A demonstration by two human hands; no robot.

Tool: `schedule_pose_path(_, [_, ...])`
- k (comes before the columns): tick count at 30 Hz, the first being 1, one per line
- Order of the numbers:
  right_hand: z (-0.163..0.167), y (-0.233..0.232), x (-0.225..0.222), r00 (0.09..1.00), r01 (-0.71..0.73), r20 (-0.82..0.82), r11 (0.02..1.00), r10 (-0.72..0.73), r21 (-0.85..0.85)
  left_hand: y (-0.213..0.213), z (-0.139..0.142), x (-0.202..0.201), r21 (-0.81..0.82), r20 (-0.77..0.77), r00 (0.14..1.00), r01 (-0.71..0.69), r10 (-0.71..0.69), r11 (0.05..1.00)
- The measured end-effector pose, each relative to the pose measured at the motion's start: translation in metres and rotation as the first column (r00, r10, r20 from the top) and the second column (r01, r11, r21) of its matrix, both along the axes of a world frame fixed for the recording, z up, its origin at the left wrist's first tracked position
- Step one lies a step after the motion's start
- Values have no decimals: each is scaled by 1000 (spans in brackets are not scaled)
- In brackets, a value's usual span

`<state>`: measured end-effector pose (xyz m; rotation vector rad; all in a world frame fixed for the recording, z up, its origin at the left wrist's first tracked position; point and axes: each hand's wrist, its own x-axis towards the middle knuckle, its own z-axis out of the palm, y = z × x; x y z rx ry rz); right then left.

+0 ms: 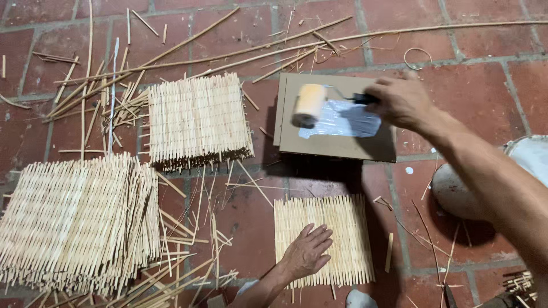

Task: The person sits on the floor assembling square panels from thin bamboo sticks, weaving and aligning sticks across a lattice. They use a paint roller to spread white glue onto a cardboard backing sheet, then press and align a woven bamboo panel onto the glued board and set the finished panel aside.

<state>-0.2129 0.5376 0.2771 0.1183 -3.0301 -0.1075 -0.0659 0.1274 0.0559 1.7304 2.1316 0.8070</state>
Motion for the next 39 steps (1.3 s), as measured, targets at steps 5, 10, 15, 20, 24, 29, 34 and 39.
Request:
schedule_pose_path(5, [5,25,4,997,74,0,996,-75,46,3,-5,0,4,32,999,-2,2,1000])
schedule_pose_path(10, [8,86,61,974,225,-49,972,-222,67,-2,-6,-2,5,31,1000,-4,4,1000])
schedule_pose_path(15, [0,43,10,985,52,-161,998,-54,-20,-1,-6,-4,42,-29,1000,1,0,999])
schedule_pose_path(20, [17,0,-55,996,81,-22,997,-82,-6,3,-5,-3,-17,2,1000,17,-17,1000])
schedule_pose_path(24, [22,38,-22,991,94,-97,994,-87,64,3,-7,-2,4,35,999,22,-22,1000])
schedule_pose_path(29, [17,111,70,959,275,-94,956,-266,105,0,-12,-3,30,58,998,18,-20,999])
schedule_pose_path(34, [10,100,51,958,272,-79,961,-275,-47,-2,-15,-4,18,35,999,24,-24,1000])
schedule_pose_path(39, [16,17,-51,982,189,-9,978,-191,-92,0,-20,-5,25,16,1000,14,-14,1000])
